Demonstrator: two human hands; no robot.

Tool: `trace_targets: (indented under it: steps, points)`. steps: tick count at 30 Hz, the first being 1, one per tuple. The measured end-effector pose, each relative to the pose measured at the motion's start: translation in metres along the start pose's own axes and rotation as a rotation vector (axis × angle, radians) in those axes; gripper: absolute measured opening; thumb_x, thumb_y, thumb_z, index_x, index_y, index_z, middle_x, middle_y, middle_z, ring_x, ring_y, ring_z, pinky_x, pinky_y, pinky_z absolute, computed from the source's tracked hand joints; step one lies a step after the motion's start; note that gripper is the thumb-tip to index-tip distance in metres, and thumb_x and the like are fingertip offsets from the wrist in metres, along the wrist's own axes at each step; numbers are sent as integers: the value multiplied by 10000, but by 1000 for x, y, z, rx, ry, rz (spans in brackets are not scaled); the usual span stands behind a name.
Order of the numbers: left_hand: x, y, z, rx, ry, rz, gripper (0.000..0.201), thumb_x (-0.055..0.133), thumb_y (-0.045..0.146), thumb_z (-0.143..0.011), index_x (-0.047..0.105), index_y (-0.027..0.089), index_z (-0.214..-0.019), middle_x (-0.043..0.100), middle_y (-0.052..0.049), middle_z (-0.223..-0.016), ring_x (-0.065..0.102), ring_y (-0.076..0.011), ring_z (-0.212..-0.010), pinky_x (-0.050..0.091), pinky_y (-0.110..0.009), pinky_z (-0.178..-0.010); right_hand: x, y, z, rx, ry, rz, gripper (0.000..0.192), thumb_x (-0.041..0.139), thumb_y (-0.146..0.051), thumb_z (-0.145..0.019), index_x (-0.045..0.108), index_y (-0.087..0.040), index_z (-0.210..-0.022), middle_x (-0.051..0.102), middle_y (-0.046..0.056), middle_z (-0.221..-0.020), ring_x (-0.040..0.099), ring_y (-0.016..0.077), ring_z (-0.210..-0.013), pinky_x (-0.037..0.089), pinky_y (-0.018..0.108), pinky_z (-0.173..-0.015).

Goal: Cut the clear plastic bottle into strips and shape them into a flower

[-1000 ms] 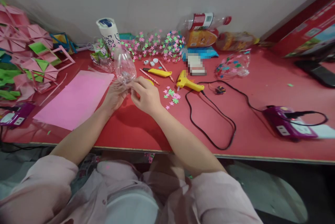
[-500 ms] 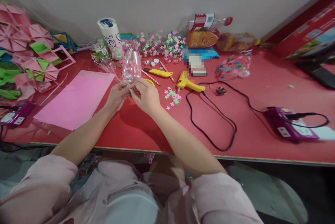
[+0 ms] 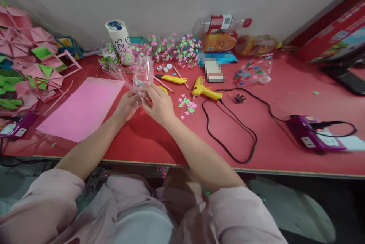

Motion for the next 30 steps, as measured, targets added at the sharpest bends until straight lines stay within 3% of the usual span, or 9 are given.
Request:
trace_targets:
  steps: [8, 14, 22, 30]
  points:
    - [0, 2, 3, -27, 14, 71, 180, 806, 259, -649, 711, 165, -769, 724, -11, -774, 664, -100, -702, 526, -228, -716, -16, 2, -1, 45, 139, -58, 199, 479, -77, -846, 608, -202, -931, 620, 36, -842, 576, 151, -731, 484, 284, -661]
    - [3, -2, 5, -75, 11, 55, 214, 808, 282, -663, 726, 157, -817, 710, -10, -739, 597, -67, -607, 503, -208, -651, -16, 4, -2, 81, 118, -13, 214, 456, -107, -878, 627, -204, -964, 614, 45, -855, 569, 162, -740, 476, 288, -659]
    - [5, -7, 6, -117, -13, 36, 232, 795, 301, -694, 724, 153, -857, 701, -19, -763, 612, -81, -634, 499, -225, -644, -12, 13, 0, 188, 85, 10, 198, 491, -109, -856, 609, -218, -970, 624, 43, -891, 556, 162, -717, 478, 308, -676]
    - [7, -6, 7, -109, -19, 44, 266, 830, 304, -624, 733, 160, -826, 709, -13, -739, 600, -75, -593, 490, -208, -592, -12, 20, 0, 245, 115, -3, 152, 495, -126, -865, 605, -202, -937, 630, 39, -885, 578, 151, -732, 471, 299, -682]
Point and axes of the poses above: each hand's wrist, its own z-axis away from the middle knuckle, its own x-axis out of the palm, y = z × x, the point moved 9 cm from there along -z, towards the middle knuckle
